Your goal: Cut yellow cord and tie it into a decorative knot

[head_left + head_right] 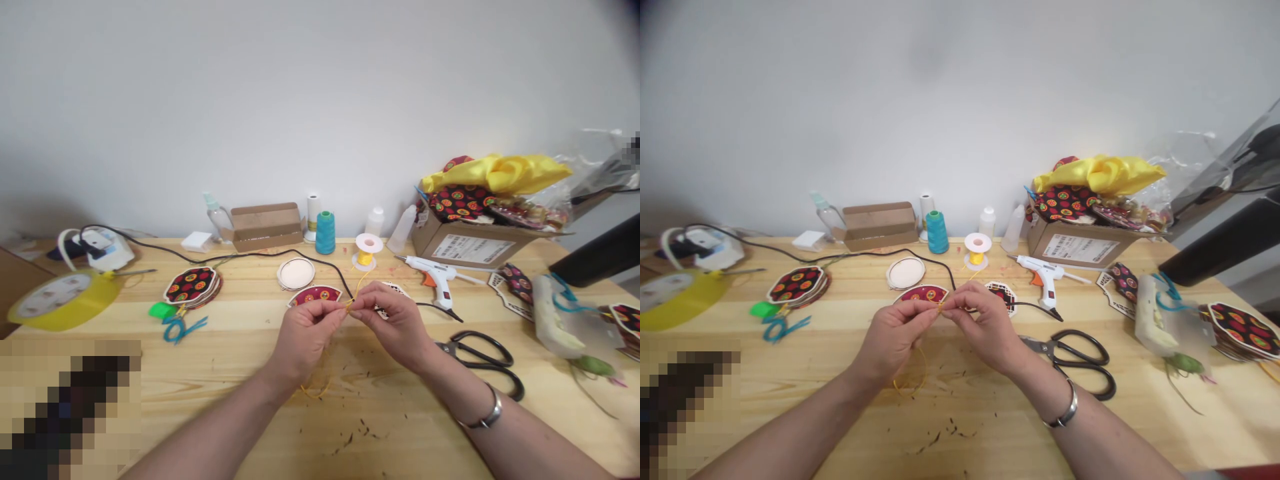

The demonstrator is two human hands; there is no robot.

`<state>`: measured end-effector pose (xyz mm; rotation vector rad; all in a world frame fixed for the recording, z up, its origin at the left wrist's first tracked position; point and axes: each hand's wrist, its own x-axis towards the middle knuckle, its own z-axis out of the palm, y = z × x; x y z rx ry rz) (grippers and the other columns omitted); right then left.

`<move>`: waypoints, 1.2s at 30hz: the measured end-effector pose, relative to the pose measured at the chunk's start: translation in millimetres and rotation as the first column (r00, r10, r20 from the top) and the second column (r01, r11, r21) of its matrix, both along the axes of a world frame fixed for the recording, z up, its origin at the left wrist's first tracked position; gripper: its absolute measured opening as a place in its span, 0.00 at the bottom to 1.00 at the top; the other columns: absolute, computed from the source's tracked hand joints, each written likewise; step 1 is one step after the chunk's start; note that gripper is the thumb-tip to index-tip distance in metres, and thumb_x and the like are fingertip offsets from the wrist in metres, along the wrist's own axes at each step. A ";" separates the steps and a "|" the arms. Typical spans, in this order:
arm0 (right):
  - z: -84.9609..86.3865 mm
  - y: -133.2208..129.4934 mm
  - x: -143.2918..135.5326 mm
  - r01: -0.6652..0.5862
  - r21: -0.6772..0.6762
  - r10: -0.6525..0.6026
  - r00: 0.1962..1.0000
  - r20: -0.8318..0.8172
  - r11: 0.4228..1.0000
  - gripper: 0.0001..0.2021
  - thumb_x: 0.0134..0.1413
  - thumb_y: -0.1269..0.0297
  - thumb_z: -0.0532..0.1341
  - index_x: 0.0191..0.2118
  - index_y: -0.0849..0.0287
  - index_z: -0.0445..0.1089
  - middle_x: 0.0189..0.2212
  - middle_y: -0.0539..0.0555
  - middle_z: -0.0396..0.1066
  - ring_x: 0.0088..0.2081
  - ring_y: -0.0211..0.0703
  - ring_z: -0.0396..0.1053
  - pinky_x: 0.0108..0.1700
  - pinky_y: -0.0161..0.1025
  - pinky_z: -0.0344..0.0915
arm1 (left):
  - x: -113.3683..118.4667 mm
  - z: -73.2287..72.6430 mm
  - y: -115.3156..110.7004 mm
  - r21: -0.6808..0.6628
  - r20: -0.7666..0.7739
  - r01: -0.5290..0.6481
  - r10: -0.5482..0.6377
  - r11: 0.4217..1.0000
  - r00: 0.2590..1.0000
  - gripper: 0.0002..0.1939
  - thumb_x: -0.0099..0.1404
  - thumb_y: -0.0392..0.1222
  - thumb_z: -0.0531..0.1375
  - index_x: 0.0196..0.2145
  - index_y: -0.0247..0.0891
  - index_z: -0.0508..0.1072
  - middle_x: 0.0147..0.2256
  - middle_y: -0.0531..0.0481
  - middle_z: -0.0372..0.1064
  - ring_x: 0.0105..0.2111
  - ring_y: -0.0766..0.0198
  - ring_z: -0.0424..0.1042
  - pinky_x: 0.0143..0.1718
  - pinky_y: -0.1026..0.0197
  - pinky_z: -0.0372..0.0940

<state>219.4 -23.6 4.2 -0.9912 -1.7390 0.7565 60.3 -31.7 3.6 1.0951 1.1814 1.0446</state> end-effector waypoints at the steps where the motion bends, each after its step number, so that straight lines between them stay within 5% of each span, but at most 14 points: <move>1: -0.2 -0.3 0.0 0.005 0.005 -0.005 1.000 0.006 1.000 0.04 0.50 0.71 0.61 0.29 0.56 0.72 0.29 0.51 0.68 0.32 0.38 0.66 0.36 0.37 0.63 | 0.1 0.1 0.0 -0.002 -0.005 0.000 0.000 1.000 1.000 0.11 0.51 0.46 0.63 0.29 0.35 0.76 0.14 0.59 0.58 0.16 0.75 0.50 0.18 0.69 0.47; 15: -3.8 -1.2 -1.2 0.039 0.284 -0.081 0.987 0.136 0.958 0.05 0.52 0.74 0.59 0.31 0.58 0.71 0.28 0.52 0.67 0.32 0.37 0.65 0.33 0.35 0.63 | 0.8 1.7 0.9 -0.014 0.010 -0.023 0.024 1.000 1.000 0.11 0.51 0.46 0.64 0.29 0.35 0.77 0.15 0.58 0.60 0.16 0.75 0.51 0.18 0.70 0.47; 30: -5.4 -1.7 -3.6 0.047 0.240 -0.072 0.993 0.096 0.970 0.05 0.51 0.74 0.59 0.31 0.58 0.71 0.28 0.52 0.67 0.32 0.37 0.66 0.34 0.35 0.63 | -1.4 -12.0 2.2 -0.048 0.086 -0.008 0.012 0.999 0.996 0.12 0.51 0.46 0.64 0.31 0.35 0.76 0.16 0.57 0.61 0.15 0.77 0.50 0.16 0.71 0.45; 36: -1.4 -4.0 -3.9 0.033 0.155 -0.045 0.996 0.072 0.987 0.05 0.51 0.74 0.59 0.30 0.59 0.70 0.29 0.52 0.68 0.33 0.37 0.66 0.35 0.36 0.63 | -0.4 -5.4 0.6 -0.002 0.015 -0.034 0.034 0.999 0.999 0.10 0.52 0.45 0.64 0.30 0.35 0.77 0.14 0.58 0.58 0.15 0.76 0.50 0.16 0.71 0.45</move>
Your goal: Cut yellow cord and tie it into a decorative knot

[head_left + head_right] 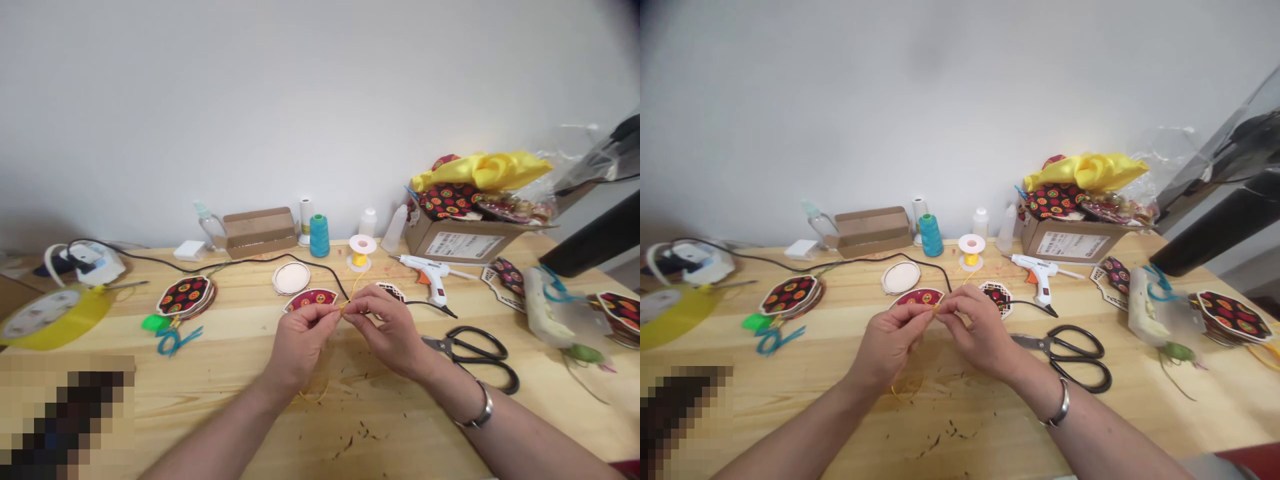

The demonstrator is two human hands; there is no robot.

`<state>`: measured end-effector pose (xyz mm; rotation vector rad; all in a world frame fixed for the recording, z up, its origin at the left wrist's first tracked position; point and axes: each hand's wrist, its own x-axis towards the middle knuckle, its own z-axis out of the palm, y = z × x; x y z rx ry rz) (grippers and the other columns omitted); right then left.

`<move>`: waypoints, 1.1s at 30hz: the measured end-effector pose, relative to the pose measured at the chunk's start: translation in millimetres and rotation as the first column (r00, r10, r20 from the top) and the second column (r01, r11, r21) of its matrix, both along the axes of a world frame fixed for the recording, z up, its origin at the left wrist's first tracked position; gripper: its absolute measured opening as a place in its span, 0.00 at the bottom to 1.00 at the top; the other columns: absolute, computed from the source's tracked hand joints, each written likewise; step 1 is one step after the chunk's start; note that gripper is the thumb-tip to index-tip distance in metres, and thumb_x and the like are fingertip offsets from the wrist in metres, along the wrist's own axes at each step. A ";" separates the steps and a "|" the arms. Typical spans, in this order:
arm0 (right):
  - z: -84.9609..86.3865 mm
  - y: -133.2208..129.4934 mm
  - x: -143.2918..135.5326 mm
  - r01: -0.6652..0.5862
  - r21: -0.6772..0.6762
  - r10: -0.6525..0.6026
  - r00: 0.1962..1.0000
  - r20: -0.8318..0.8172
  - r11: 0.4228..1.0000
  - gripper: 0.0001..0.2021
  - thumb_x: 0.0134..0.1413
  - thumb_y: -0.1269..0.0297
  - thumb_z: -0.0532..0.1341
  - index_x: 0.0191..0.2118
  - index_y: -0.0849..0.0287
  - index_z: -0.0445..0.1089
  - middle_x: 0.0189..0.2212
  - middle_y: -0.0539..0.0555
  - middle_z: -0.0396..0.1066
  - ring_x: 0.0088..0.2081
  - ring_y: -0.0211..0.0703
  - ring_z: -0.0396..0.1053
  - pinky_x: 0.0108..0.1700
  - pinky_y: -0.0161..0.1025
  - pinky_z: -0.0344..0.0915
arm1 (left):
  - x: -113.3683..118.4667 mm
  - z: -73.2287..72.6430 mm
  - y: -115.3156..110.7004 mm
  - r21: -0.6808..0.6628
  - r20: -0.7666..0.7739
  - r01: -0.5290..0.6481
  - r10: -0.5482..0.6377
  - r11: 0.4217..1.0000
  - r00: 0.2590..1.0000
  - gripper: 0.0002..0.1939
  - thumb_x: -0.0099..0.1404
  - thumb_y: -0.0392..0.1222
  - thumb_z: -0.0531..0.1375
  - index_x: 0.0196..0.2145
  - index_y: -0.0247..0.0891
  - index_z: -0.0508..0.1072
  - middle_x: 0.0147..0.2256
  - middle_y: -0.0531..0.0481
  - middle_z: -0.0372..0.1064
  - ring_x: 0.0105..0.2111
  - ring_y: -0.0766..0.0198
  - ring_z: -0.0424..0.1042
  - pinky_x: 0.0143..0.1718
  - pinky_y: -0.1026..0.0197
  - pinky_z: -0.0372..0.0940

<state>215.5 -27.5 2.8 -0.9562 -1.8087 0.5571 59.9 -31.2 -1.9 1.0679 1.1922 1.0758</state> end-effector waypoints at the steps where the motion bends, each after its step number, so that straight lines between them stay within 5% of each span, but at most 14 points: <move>1: 0.8 -0.3 -0.4 0.001 -0.029 -0.001 1.000 -0.012 1.000 0.05 0.51 0.74 0.59 0.30 0.59 0.70 0.29 0.52 0.68 0.32 0.37 0.66 0.35 0.36 0.63 | 0.2 1.8 -0.4 0.018 -0.027 -0.002 0.002 1.000 1.000 0.10 0.52 0.44 0.64 0.29 0.35 0.77 0.14 0.59 0.57 0.15 0.76 0.50 0.16 0.71 0.46; 18: 4.9 -1.2 -2.0 0.057 -0.184 -0.070 0.996 -0.062 0.981 0.04 0.48 0.73 0.61 0.27 0.59 0.70 0.25 0.50 0.70 0.29 0.36 0.67 0.32 0.34 0.64 | 1.6 8.5 -1.4 0.184 -0.177 -0.018 0.052 0.983 0.983 0.08 0.52 0.42 0.63 0.28 0.36 0.78 0.26 0.50 0.74 0.27 0.66 0.68 0.30 0.66 0.63; 26: 4.2 3.2 0.9 0.050 -0.181 -0.062 0.996 -0.064 0.982 0.02 0.48 0.71 0.62 0.27 0.59 0.70 0.24 0.49 0.70 0.27 0.36 0.66 0.30 0.33 0.63 | 2.0 10.0 -1.1 0.146 -0.103 -0.012 0.028 0.989 0.994 0.06 0.50 0.40 0.64 0.27 0.37 0.79 0.23 0.51 0.72 0.23 0.67 0.66 0.26 0.67 0.60; 33: 1.1 7.0 1.8 0.009 -0.207 -0.029 0.995 -0.097 0.978 0.03 0.47 0.72 0.63 0.26 0.60 0.69 0.24 0.49 0.69 0.27 0.35 0.65 0.30 0.33 0.62 | 1.0 4.4 0.2 -0.004 0.035 0.015 -0.015 1.000 0.999 0.08 0.50 0.43 0.65 0.28 0.37 0.78 0.13 0.59 0.58 0.14 0.76 0.51 0.16 0.70 0.47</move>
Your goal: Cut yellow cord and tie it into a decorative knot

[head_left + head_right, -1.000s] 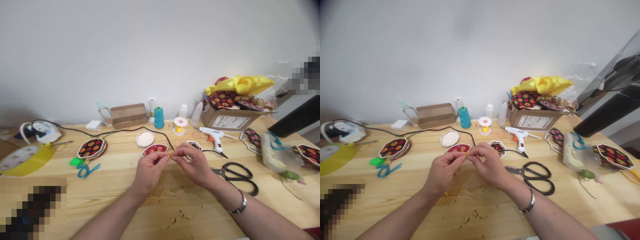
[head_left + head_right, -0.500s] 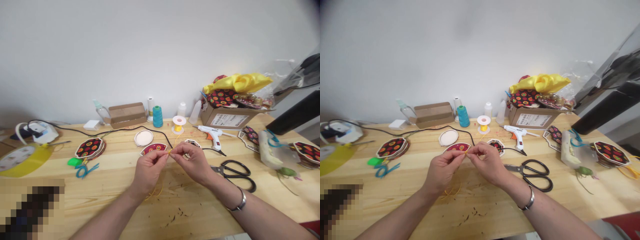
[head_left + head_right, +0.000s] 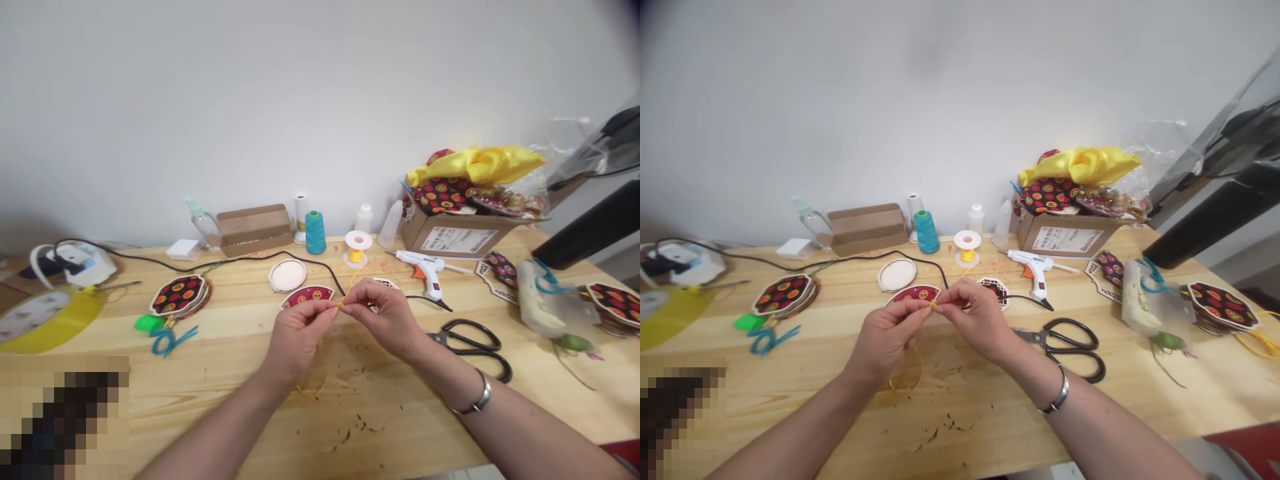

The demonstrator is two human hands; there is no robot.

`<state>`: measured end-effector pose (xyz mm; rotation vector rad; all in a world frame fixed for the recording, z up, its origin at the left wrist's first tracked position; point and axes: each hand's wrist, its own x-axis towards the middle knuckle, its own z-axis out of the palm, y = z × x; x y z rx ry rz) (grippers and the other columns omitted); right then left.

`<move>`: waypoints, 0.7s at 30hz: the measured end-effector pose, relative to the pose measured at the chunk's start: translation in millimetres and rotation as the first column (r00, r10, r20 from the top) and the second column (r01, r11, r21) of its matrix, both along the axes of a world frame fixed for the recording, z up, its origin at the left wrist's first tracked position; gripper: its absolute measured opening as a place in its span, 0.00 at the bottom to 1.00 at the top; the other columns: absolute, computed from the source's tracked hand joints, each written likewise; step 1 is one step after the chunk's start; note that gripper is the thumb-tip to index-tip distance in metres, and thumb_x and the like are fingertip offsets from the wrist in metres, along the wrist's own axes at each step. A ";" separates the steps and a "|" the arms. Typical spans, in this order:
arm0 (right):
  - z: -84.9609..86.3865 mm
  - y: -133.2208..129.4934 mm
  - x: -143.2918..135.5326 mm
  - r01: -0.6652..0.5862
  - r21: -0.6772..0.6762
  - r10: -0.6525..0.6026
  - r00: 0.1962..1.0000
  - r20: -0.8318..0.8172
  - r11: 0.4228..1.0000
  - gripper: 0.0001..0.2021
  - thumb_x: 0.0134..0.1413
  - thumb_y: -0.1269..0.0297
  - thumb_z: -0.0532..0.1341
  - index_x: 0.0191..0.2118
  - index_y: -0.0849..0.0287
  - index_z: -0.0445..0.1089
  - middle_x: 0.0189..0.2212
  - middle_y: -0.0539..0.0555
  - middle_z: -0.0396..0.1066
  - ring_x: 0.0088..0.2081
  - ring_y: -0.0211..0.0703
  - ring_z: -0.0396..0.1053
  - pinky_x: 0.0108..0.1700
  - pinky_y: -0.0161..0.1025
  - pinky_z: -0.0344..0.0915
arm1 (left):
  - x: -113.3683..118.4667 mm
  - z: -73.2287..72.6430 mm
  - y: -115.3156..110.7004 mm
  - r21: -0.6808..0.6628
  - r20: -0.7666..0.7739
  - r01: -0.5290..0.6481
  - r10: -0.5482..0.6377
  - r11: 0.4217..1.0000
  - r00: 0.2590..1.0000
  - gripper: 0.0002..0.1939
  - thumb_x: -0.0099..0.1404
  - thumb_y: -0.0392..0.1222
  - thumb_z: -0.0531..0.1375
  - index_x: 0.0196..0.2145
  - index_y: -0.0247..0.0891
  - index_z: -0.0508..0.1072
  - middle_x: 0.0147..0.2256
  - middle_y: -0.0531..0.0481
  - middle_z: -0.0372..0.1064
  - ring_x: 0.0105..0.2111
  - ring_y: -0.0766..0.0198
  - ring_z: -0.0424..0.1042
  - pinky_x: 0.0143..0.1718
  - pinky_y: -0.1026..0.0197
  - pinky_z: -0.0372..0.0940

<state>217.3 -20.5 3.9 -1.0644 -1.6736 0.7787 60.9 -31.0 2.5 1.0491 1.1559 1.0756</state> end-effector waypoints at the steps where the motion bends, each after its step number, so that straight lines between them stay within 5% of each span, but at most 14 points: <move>1: -1.2 0.3 0.2 -0.004 0.007 0.004 1.000 -0.005 1.000 0.02 0.47 0.71 0.63 0.27 0.60 0.69 0.24 0.49 0.69 0.28 0.35 0.65 0.30 0.33 0.62 | 0.2 -1.0 0.5 -0.039 0.055 -0.004 0.006 0.999 0.998 0.09 0.49 0.43 0.66 0.28 0.36 0.77 0.13 0.59 0.58 0.14 0.76 0.50 0.15 0.70 0.46; 9: -2.1 -5.6 -0.7 0.130 0.156 -0.133 0.991 0.005 0.979 0.01 0.51 0.69 0.61 0.32 0.58 0.69 0.28 0.51 0.67 0.29 0.37 0.63 0.30 0.35 0.61 | 0.2 1.6 5.7 -0.218 0.331 0.008 0.066 0.976 0.941 0.11 0.45 0.41 0.68 0.26 0.32 0.74 0.15 0.61 0.52 0.15 0.78 0.47 0.14 0.73 0.42; 21: -9.0 -10.9 -5.0 0.027 0.473 -0.166 0.952 0.256 0.881 0.06 0.52 0.73 0.58 0.35 0.56 0.71 0.28 0.54 0.68 0.31 0.41 0.60 0.34 0.40 0.62 | 1.6 1.9 4.9 -0.289 0.417 0.121 0.011 0.950 0.909 0.12 0.46 0.41 0.68 0.24 0.31 0.70 0.15 0.62 0.48 0.15 0.79 0.44 0.14 0.75 0.39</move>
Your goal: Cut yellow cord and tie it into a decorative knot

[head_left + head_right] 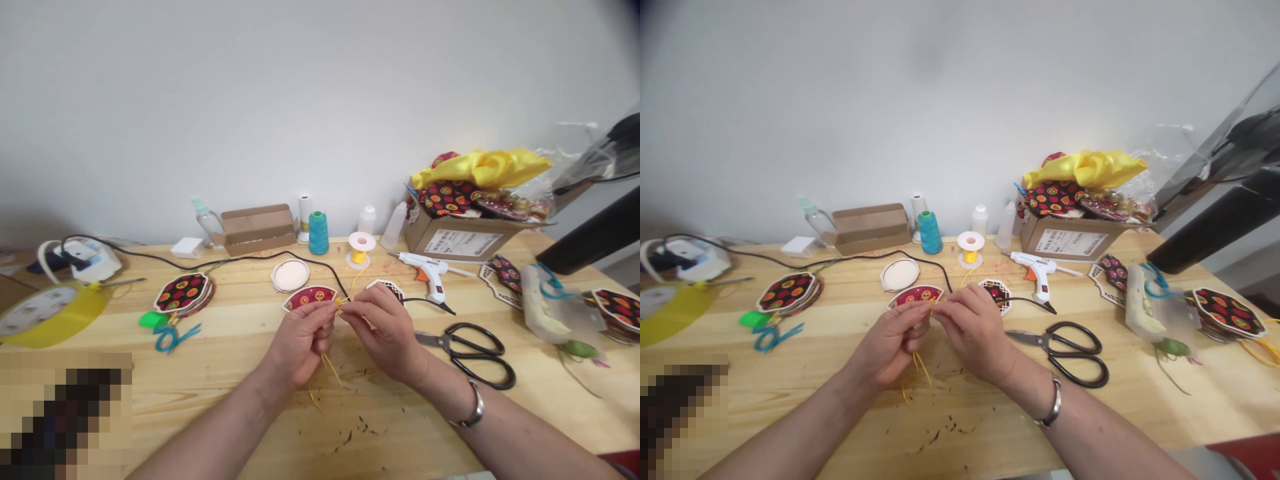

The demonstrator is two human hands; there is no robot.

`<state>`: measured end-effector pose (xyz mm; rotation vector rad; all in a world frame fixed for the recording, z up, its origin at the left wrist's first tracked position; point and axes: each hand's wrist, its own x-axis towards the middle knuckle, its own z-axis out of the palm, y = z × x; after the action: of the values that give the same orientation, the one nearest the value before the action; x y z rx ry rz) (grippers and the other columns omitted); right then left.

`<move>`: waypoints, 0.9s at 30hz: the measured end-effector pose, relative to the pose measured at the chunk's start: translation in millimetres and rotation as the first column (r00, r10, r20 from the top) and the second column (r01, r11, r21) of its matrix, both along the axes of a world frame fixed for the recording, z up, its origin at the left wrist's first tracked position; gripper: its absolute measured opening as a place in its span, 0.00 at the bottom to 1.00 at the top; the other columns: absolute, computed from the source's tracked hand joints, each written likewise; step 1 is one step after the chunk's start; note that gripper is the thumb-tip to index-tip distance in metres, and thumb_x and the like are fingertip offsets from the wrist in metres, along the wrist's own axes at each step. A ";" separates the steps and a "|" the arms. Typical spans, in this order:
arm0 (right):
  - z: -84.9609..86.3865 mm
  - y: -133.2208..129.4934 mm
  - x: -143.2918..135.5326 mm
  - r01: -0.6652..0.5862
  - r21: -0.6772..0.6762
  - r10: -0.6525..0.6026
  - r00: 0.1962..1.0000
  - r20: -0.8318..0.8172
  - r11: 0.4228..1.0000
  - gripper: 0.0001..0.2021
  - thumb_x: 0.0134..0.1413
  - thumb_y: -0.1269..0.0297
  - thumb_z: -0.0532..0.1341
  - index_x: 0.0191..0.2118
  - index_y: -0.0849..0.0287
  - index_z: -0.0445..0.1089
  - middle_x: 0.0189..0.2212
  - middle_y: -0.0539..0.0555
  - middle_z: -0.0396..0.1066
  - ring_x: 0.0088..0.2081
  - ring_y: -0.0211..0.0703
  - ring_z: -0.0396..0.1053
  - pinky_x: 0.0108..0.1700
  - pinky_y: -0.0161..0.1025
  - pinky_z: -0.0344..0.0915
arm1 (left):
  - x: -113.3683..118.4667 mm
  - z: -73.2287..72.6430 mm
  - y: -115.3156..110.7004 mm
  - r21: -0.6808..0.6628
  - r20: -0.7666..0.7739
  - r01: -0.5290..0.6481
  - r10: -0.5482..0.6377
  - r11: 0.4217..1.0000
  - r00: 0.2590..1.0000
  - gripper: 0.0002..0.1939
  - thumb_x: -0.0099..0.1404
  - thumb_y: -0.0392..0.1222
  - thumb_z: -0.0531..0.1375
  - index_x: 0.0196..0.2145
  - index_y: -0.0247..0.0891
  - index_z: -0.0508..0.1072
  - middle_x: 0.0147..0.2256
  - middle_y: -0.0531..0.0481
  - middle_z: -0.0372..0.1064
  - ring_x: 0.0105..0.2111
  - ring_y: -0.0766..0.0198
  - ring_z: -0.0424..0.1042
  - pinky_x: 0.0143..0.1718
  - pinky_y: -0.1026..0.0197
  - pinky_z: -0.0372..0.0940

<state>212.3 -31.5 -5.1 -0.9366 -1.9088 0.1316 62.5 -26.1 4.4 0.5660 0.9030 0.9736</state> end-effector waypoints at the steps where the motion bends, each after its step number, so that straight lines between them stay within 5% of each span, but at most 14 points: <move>1: -0.3 0.1 0.6 0.001 0.005 -0.001 1.000 0.009 1.000 0.06 0.52 0.73 0.59 0.35 0.57 0.71 0.28 0.54 0.68 0.31 0.41 0.60 0.33 0.40 0.62 | 0.1 -0.4 -0.7 0.006 -0.009 0.002 -0.002 1.000 1.000 0.12 0.46 0.41 0.68 0.25 0.31 0.71 0.15 0.62 0.48 0.15 0.79 0.44 0.14 0.75 0.40; 9: 0.1 0.3 1.5 0.008 -0.046 -0.008 1.000 0.006 0.999 0.07 0.53 0.73 0.57 0.34 0.55 0.71 0.29 0.53 0.66 0.33 0.42 0.62 0.35 0.41 0.62 | 2.1 -1.3 -3.6 0.083 -0.120 -0.038 0.048 0.996 0.992 0.12 0.45 0.43 0.68 0.26 0.33 0.75 0.14 0.60 0.52 0.15 0.78 0.48 0.14 0.72 0.42; 16: 5.4 0.2 -0.8 -0.065 -0.176 0.036 0.986 -0.160 0.982 0.06 0.53 0.73 0.57 0.31 0.56 0.70 0.28 0.52 0.67 0.33 0.40 0.65 0.34 0.38 0.64 | 2.7 -2.8 -3.9 0.177 -0.191 -0.071 0.105 0.982 0.976 0.12 0.45 0.43 0.67 0.26 0.34 0.76 0.12 0.61 0.53 0.13 0.77 0.50 0.14 0.71 0.44; 27: 12.4 1.7 0.7 -0.117 -0.345 0.027 0.967 -0.255 0.931 0.04 0.49 0.73 0.60 0.28 0.59 0.71 0.25 0.50 0.67 0.28 0.37 0.66 0.31 0.36 0.63 | -3.3 -7.2 -6.0 0.368 -0.417 0.027 0.139 0.929 0.898 0.08 0.54 0.43 0.62 0.30 0.37 0.77 0.15 0.58 0.61 0.15 0.75 0.54 0.17 0.70 0.50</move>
<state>213.0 -29.7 7.3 -1.0343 -1.7155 0.6309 59.2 -32.1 -2.8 1.1165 1.1484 1.0991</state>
